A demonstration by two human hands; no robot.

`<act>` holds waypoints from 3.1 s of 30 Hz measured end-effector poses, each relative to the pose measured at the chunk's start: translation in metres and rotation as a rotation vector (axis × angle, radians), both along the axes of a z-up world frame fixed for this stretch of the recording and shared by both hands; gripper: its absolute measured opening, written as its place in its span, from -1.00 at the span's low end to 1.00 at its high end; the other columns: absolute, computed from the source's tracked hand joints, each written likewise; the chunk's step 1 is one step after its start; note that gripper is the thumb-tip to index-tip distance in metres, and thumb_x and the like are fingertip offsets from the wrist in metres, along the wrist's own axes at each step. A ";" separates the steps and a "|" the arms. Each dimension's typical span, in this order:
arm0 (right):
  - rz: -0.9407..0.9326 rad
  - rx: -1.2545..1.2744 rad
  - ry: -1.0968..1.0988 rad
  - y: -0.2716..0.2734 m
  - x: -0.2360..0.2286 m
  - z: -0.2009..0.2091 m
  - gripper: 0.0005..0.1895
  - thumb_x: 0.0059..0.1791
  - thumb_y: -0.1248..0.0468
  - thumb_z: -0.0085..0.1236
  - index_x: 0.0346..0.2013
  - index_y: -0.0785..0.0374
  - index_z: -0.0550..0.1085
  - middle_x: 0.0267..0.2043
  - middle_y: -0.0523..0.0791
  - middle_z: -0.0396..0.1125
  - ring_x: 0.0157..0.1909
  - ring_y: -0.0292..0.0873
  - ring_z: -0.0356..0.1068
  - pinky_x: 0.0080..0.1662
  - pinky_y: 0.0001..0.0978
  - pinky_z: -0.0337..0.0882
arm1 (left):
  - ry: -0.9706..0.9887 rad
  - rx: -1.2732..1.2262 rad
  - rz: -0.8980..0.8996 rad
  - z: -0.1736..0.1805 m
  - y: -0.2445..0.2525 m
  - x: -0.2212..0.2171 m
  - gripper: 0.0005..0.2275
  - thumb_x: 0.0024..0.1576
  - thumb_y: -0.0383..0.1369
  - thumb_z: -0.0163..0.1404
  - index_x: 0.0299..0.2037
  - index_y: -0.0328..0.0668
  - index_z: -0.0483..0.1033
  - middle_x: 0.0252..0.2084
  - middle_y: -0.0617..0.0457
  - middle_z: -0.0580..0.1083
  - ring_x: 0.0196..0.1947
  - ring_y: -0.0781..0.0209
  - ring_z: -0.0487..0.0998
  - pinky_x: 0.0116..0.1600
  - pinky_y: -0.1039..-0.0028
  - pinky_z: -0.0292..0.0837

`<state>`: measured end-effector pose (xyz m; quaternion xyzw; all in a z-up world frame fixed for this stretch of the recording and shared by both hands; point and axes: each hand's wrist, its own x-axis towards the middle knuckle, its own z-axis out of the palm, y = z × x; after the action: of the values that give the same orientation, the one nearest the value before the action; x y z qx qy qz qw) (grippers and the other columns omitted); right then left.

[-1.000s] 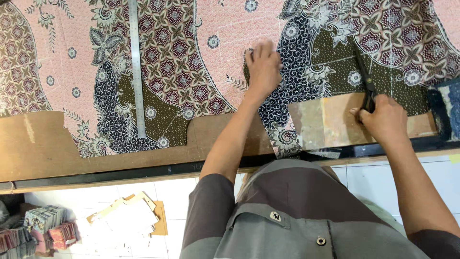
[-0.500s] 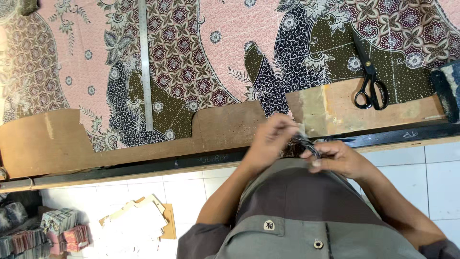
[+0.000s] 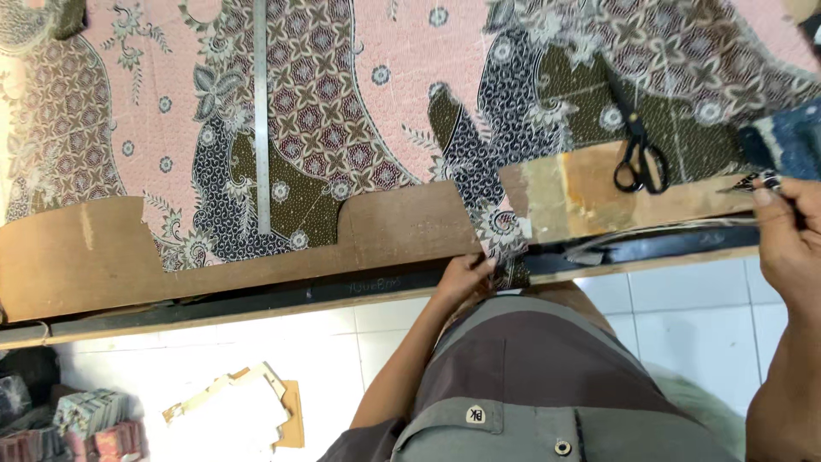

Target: The person uses shears to cut a patterned fabric laid on a wooden table, following a marked outline. They periodically lift and reposition the cut pieces to continue cutting along the pattern.

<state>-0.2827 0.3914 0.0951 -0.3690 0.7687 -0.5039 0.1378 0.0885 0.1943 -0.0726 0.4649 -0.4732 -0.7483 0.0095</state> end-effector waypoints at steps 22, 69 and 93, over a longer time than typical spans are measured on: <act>0.956 0.192 0.179 -0.148 0.020 0.035 -0.46 -0.15 0.23 0.37 0.12 0.27 0.53 0.28 0.09 0.30 0.21 0.18 0.25 0.12 -0.08 0.29 | -0.041 -1.145 0.126 0.169 0.027 -0.076 -0.88 0.06 -0.43 0.22 -0.20 -0.16 0.65 -0.16 -0.04 0.42 -0.10 -0.05 0.39 -0.02 0.20 0.27; 0.405 0.112 -0.536 -0.239 0.219 -0.066 -0.71 0.00 0.59 0.19 -0.04 0.34 0.39 -0.14 -0.16 0.33 -0.19 -0.40 0.34 -0.15 -0.58 0.45 | 0.018 -0.770 0.171 0.162 -0.127 0.174 -0.86 0.13 -0.44 0.21 -0.32 -0.41 0.56 -0.43 0.03 0.48 -0.42 0.35 0.46 -0.29 0.45 0.39; 0.048 0.566 0.468 -0.082 -0.037 -0.145 -0.78 0.20 0.33 0.03 0.08 0.45 0.38 0.01 0.20 0.34 0.03 0.21 0.39 0.11 0.00 0.40 | -1.078 -1.699 -0.363 0.136 -0.295 0.223 -0.63 -0.12 -0.55 0.09 -0.04 -0.25 0.59 0.24 -0.33 0.40 0.28 -0.24 0.28 0.33 -0.07 0.09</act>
<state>-0.3194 0.3096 -0.0503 -0.4396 0.8795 -0.1697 0.0666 0.3120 -0.1006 0.0637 0.5007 -0.8520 0.1529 0.0084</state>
